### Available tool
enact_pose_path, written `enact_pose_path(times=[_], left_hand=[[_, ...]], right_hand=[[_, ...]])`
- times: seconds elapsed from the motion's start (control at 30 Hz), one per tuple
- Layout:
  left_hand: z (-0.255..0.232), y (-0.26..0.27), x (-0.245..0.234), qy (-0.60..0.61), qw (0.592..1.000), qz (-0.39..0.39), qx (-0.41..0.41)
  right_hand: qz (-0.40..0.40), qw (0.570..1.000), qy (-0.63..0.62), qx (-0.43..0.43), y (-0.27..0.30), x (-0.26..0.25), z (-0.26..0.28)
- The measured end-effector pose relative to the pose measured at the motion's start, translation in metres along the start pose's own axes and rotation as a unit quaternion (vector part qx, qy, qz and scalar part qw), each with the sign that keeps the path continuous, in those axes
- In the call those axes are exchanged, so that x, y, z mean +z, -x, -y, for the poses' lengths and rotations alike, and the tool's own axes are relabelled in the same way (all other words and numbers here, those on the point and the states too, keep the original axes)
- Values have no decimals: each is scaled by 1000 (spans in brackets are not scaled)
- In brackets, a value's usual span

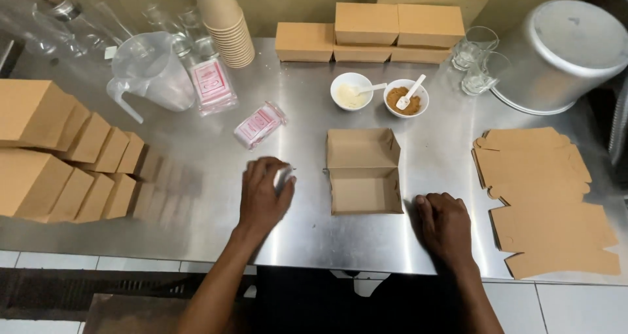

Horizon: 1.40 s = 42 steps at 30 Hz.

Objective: Assembling a cardboard takeout box and filling small plastic packets with condiment powders using a spoon.

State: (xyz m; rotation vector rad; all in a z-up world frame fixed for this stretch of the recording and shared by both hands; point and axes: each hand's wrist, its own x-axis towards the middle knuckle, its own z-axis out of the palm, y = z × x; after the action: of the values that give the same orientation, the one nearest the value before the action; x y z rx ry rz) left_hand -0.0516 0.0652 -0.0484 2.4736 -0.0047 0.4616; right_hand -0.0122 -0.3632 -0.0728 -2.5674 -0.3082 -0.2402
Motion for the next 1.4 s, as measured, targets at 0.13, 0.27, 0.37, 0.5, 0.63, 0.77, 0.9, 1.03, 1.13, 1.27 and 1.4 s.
enact_pose_path(times=[0.13,0.27,0.37,0.5,0.63,0.77,0.9,1.03,1.13,1.27,1.4], left_hand=[[17,-59,-13,-57,994,-95,-13],[25,-112,-18,-52,994,-22,-90],[37,-125,-8,-53,991,20,-118],[40,-111,10,4,1000,-3,-25],[24,-94,13,26,998,-19,57],[22,-87,17,26,989,-61,134],[25,-83,16,5,973,-109,204],[27,-83,17,4,965,-139,223],[28,-82,18,8,960,-167,223],[35,-84,23,3,958,-172,229],[34,-83,21,10,959,-170,225]], right_hand=[[-7,1000,5,-3,-5,9,-12],[-20,1000,6,6,-2,9,-8],[-27,999,-18,29,-2,3,-3],[-61,988,-128,65,-4,-8,6],[-117,963,-231,70,-24,-14,30],[-120,962,-244,-7,-64,-16,104],[-28,975,-184,-121,-110,-4,190],[22,980,-127,-150,-143,24,222],[58,985,-82,-141,-156,28,239],[70,986,-11,-148,-166,29,250],[83,986,-51,-133,-173,45,244]])
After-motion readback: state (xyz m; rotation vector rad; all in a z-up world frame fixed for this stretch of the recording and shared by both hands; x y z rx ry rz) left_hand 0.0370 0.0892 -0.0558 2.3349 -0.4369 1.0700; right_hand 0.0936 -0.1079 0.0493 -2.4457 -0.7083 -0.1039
